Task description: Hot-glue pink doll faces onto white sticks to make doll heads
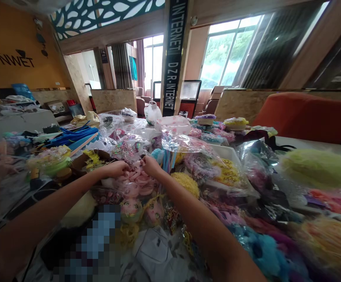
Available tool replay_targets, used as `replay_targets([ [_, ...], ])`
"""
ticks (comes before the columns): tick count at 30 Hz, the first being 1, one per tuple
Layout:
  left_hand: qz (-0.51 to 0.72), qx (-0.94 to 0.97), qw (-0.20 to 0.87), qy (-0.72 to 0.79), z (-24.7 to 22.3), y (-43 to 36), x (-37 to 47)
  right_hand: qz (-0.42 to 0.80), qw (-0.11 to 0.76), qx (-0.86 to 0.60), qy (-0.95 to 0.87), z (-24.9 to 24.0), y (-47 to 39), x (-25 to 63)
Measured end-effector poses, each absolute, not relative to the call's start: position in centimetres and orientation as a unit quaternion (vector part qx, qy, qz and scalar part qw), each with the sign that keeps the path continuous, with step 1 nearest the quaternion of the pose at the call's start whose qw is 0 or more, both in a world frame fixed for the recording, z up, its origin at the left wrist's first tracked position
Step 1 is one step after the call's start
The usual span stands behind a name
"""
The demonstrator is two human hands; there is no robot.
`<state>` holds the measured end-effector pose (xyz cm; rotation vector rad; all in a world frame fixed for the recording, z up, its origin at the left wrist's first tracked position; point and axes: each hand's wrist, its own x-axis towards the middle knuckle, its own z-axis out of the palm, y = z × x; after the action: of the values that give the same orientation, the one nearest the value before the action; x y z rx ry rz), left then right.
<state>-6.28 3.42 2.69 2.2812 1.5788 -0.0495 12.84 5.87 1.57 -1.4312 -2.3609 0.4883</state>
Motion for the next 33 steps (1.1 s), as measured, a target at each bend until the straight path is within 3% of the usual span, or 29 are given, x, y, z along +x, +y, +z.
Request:
replay_targets([
  [6,0.106,0.790,0.239,0.554,3.0,4.2,-6.6,0.063,0.143,-0.469,-0.869,2.1,3.1,13.3],
  [12,0.162,0.773,0.268,0.552,2.1,4.4,-6.0,0.032,0.087,-0.417,-0.904,2.3,1.8,13.0],
  [18,0.176,0.770,0.255,0.557,2.2,4.7,-5.3,0.021,0.142,-0.450,-0.881,2.6,2.6,11.3],
  [22,0.143,0.763,0.209,0.595,2.4,4.3,-5.7,0.033,0.148,-0.454,-0.878,2.2,3.3,10.4],
  [33,-0.090,0.757,0.112,0.638,1.6,3.7,-3.4,-0.018,0.075,-0.394,-0.916,2.2,2.5,11.5],
])
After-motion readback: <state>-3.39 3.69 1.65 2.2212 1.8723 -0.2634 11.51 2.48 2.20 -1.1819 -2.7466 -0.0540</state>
